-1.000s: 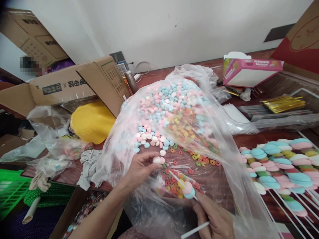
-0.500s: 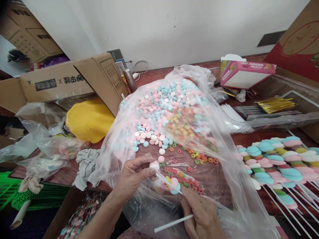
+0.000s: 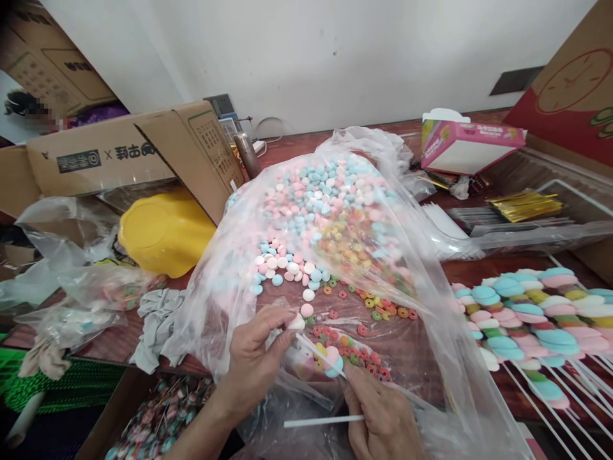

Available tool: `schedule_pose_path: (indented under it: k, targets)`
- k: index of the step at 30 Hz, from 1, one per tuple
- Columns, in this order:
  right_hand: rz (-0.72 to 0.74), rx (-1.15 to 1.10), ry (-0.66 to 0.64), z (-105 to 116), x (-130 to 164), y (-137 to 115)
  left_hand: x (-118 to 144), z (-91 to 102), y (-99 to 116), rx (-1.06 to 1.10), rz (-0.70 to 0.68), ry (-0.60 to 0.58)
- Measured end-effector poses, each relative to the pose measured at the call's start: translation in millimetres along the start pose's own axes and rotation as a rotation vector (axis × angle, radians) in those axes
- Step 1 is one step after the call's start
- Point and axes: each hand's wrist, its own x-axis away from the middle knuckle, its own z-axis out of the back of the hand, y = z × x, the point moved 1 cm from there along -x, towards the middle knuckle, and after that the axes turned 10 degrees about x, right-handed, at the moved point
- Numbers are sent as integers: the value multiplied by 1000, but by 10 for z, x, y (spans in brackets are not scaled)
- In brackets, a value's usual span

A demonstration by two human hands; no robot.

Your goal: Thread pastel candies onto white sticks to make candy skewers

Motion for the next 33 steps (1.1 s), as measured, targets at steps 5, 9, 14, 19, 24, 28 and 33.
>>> schedule_pose_path:
  k: [5, 9, 14, 19, 24, 28, 33]
  targets:
    - [-15, -69, -3, 28, -22, -77, -18, -19, 104, -204, -319, -31]
    - [10, -138, -1, -30, -16, -144, -40, 4, 143, -275, -420, 16]
    - [-10, -161, -30, -2, -124, -73, -28, 75, 159, -393, -556, -45]
    - [-99, -195, -29, 53, -211, -129, 15, 91, 131, -391, -529, -18]
    - [-129, -295, -22, -52, -255, -348, -13, 39, 97, -242, -378, 64]
    - [-167, -336, -22, -83, -399, -357, -50, 19, 70, 136, -66, 223]
    - [-260, -388, -45, -56, -491, -321, -24, 21, 17, 303, 145, 141]
